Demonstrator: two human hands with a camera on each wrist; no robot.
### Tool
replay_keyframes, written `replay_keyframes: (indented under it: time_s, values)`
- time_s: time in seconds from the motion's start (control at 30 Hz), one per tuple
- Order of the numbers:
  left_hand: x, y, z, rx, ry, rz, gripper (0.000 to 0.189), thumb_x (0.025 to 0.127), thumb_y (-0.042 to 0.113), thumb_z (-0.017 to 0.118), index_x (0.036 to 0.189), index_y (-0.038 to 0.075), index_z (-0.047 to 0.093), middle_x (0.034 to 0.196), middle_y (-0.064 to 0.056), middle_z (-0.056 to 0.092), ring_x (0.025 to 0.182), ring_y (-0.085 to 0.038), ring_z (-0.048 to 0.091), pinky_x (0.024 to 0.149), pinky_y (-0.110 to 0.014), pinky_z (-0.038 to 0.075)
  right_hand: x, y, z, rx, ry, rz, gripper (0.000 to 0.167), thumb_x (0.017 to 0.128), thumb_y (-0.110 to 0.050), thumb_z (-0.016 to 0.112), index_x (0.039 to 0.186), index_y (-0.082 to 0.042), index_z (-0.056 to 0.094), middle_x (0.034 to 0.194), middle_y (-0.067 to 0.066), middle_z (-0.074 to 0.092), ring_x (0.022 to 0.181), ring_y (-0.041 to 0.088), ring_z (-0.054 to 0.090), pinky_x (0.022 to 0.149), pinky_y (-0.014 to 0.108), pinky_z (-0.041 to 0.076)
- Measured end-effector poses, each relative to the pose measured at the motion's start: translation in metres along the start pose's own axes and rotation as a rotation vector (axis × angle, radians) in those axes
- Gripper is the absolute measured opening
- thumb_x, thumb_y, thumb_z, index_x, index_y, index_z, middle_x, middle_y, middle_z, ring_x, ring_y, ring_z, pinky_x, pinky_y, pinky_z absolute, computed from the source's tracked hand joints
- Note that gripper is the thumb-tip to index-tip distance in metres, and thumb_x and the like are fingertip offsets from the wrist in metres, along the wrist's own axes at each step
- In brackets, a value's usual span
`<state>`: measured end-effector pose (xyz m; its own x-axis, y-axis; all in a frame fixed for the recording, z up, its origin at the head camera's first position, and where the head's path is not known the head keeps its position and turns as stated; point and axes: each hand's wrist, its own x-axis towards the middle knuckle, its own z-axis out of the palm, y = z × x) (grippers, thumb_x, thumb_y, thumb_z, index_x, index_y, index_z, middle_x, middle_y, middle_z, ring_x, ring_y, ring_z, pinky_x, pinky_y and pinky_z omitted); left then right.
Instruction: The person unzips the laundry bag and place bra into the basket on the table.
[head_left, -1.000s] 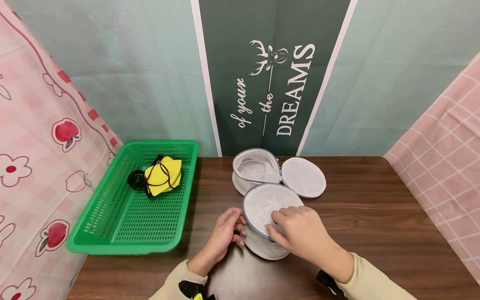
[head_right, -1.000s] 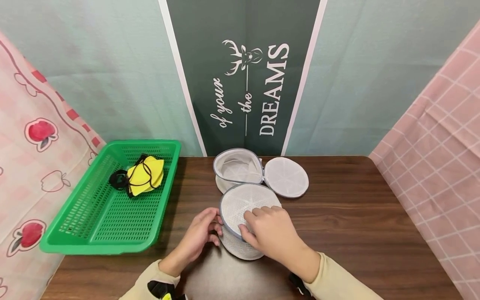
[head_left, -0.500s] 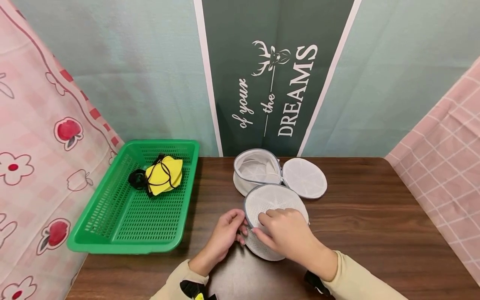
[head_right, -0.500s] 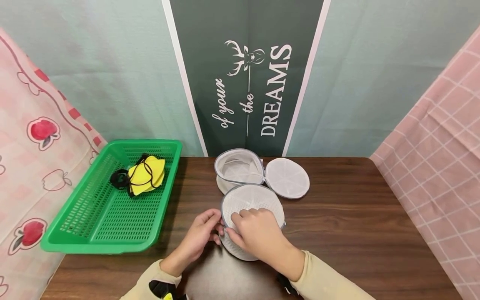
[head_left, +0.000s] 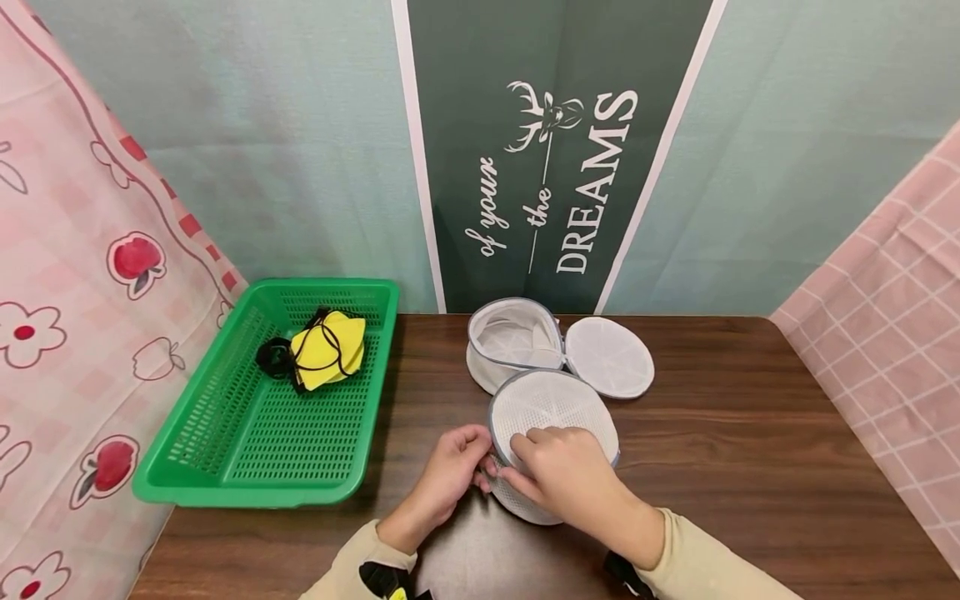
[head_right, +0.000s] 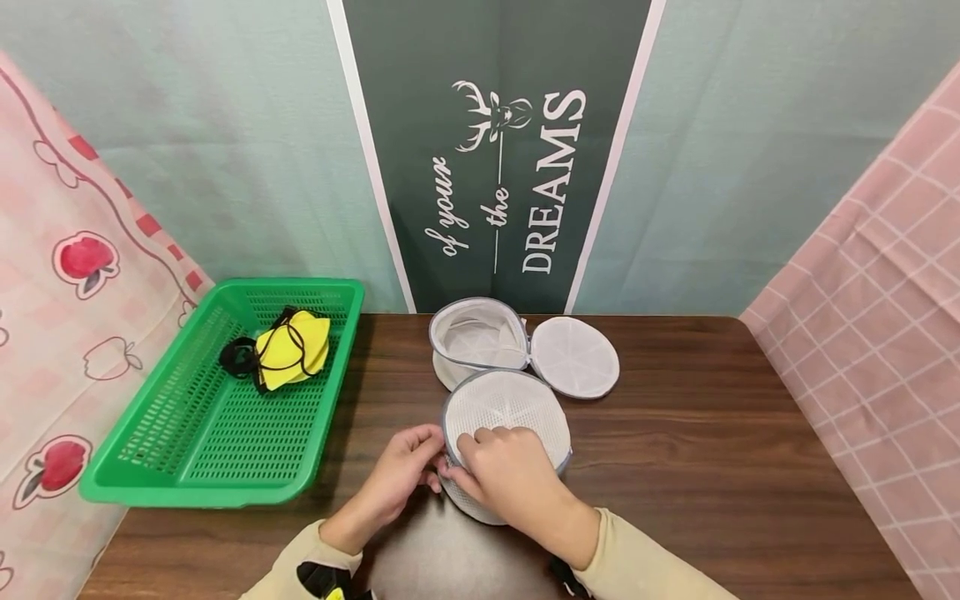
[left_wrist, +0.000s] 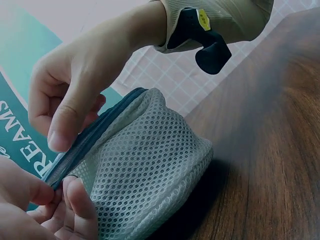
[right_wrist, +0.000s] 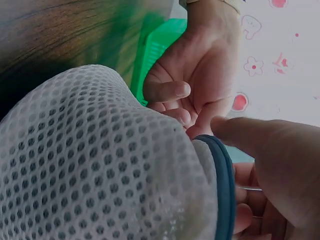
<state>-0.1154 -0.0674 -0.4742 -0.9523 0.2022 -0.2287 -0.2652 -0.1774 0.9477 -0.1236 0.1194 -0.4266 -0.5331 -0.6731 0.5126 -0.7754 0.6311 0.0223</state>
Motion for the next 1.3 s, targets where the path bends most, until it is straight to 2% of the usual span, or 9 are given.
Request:
replay_keyframes:
  time_s: [0.23,0.4,0.53,0.9,1.07,1.3]
  values:
    - [-0.001,0.000,0.000,0.002,-0.026,-0.015,0.022,0.106,0.008,0.049,0.104,-0.011,0.060,0.068,-0.002,0.058,0.061,-0.008,0.054,0.048,-0.017,0.048,0.000,-0.003,0.004,-0.010,-0.027,0.005,0.040,0.073,-0.032,0.086,0.070,-0.015,0.050,0.058,-0.005,0.045,0.048,0.015,0.053,0.038,0.030,0.040]
    - [-0.002,0.000,0.000,-0.003,-0.035,-0.025,0.022,0.106,0.007,0.048,0.106,-0.011,0.059,0.067,-0.002,0.058,0.058,-0.009,0.053,0.047,-0.017,0.047,-0.001,-0.007,0.006,-0.006,-0.086,0.022,0.029,0.079,-0.023,0.081,0.072,-0.014,0.053,0.059,-0.005,0.049,0.049,0.015,0.055,0.040,0.031,0.042]
    - [-0.002,-0.001,0.000,-0.001,-0.039,-0.029,0.021,0.106,0.007,0.048,0.104,-0.011,0.059,0.067,-0.002,0.057,0.059,-0.009,0.053,0.047,-0.017,0.047,-0.002,-0.008,0.007,-0.003,-0.094,0.026,0.026,0.080,-0.021,0.078,0.072,-0.014,0.055,0.059,-0.005,0.051,0.050,0.015,0.056,0.040,0.030,0.042]
    - [0.000,-0.001,0.001,-0.016,-0.042,-0.029,0.020,0.106,0.006,0.046,0.103,-0.010,0.059,0.070,-0.002,0.058,0.058,-0.007,0.052,0.047,-0.016,0.047,-0.001,-0.006,0.004,0.061,-0.020,0.041,0.026,0.079,-0.017,0.072,0.068,-0.016,0.049,0.056,-0.007,0.045,0.048,0.014,0.053,0.039,0.029,0.038]
    - [-0.001,-0.002,-0.001,-0.017,-0.041,-0.039,0.018,0.105,0.006,0.047,0.098,-0.005,0.058,0.066,-0.002,0.056,0.056,-0.008,0.051,0.046,-0.017,0.047,0.001,-0.005,0.000,0.111,0.013,0.063,0.030,0.080,-0.016,0.071,0.066,-0.018,0.044,0.055,-0.010,0.040,0.047,0.009,0.047,0.039,0.025,0.034]
    - [0.000,-0.005,-0.002,-0.026,-0.028,-0.031,0.017,0.105,0.005,0.046,0.098,-0.006,0.058,0.066,-0.002,0.055,0.058,-0.009,0.053,0.047,-0.017,0.048,0.007,0.003,-0.013,0.158,0.096,0.065,0.029,0.079,-0.014,0.067,0.064,-0.022,0.043,0.057,-0.015,0.034,0.049,0.000,0.035,0.041,0.017,0.028]
